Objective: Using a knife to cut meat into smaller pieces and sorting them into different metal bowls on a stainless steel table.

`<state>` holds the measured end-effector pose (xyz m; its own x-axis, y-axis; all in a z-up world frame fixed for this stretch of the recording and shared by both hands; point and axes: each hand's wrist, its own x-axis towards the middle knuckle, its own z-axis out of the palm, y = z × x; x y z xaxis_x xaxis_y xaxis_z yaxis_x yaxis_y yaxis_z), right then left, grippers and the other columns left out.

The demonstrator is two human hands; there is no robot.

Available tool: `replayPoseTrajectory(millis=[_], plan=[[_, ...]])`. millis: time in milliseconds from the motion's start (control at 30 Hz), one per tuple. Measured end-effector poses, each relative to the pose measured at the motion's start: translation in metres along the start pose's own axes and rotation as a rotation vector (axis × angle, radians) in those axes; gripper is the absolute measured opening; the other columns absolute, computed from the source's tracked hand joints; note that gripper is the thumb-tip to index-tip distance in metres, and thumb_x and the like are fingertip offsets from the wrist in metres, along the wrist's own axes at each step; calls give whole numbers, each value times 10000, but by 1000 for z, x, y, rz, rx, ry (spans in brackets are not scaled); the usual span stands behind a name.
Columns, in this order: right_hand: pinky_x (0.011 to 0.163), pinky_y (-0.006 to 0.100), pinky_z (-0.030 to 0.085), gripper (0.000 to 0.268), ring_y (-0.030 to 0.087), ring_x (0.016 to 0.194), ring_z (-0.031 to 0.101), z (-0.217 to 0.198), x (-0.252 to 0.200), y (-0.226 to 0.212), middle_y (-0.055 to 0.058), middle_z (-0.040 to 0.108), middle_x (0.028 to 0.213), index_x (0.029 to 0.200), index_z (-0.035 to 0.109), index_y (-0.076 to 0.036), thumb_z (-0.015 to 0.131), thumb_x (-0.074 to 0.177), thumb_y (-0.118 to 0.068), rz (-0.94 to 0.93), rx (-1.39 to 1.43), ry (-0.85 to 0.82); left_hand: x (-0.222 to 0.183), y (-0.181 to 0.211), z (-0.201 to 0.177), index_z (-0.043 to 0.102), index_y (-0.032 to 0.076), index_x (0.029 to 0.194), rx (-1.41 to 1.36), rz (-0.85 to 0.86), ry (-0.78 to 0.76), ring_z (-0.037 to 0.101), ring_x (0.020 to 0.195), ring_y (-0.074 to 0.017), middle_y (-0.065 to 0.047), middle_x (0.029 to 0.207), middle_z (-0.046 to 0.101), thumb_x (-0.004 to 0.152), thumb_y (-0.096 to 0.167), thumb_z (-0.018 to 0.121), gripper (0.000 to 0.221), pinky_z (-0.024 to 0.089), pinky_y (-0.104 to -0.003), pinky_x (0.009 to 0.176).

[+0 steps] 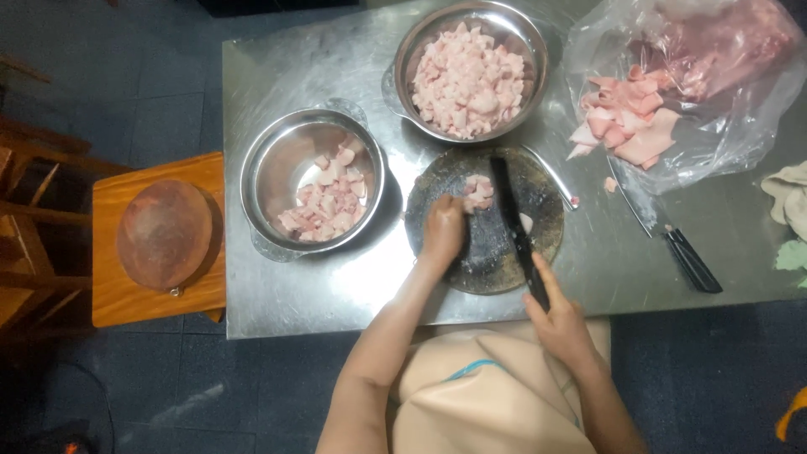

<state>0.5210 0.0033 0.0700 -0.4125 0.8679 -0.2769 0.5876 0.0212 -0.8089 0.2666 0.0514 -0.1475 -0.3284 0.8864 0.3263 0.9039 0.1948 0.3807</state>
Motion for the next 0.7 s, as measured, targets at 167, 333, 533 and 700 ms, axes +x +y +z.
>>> replayPoseTrajectory(millis=[167, 333, 533, 700], plan=[[839, 497, 540, 687, 473, 1066, 668, 11, -6, -7, 194, 694, 1256, 1585, 312, -453, 547, 962, -283, 126, -317, -220, 10, 28, -94, 635, -33, 1025, -83, -104, -235, 626, 1008, -420, -227, 1164, 599, 972, 23, 538, 124, 587, -506, 773], [743, 428, 454, 690, 372, 771, 663, 18, -1, -15, 134, 667, 794, 1620, 178, -497, 461, 1012, -333, 170, -530, -385, 10, 28, -66, 594, -133, 1022, -52, -94, -238, 570, 904, -457, -241, 1011, 563, 981, -74, 465, 148, 567, -544, 643], [852, 542, 564, 663, 391, 993, 758, 34, 48, -40, 194, 779, 1067, 1606, 186, -522, 417, 1035, -274, 141, -534, -391, 13, 27, -71, 743, 11, 959, 166, -6, -134, 666, 839, -279, -112, 905, 617, 904, 35, 639, 120, 620, -342, 586], [866, 550, 559, 671, 409, 953, 759, 52, 71, -42, 208, 777, 982, 1617, 175, -474, 427, 1040, -240, 34, -625, -357, 21, 34, -109, 772, 24, 952, 48, -110, -194, 676, 914, -298, -150, 986, 640, 917, 4, 638, 140, 624, -373, 634]])
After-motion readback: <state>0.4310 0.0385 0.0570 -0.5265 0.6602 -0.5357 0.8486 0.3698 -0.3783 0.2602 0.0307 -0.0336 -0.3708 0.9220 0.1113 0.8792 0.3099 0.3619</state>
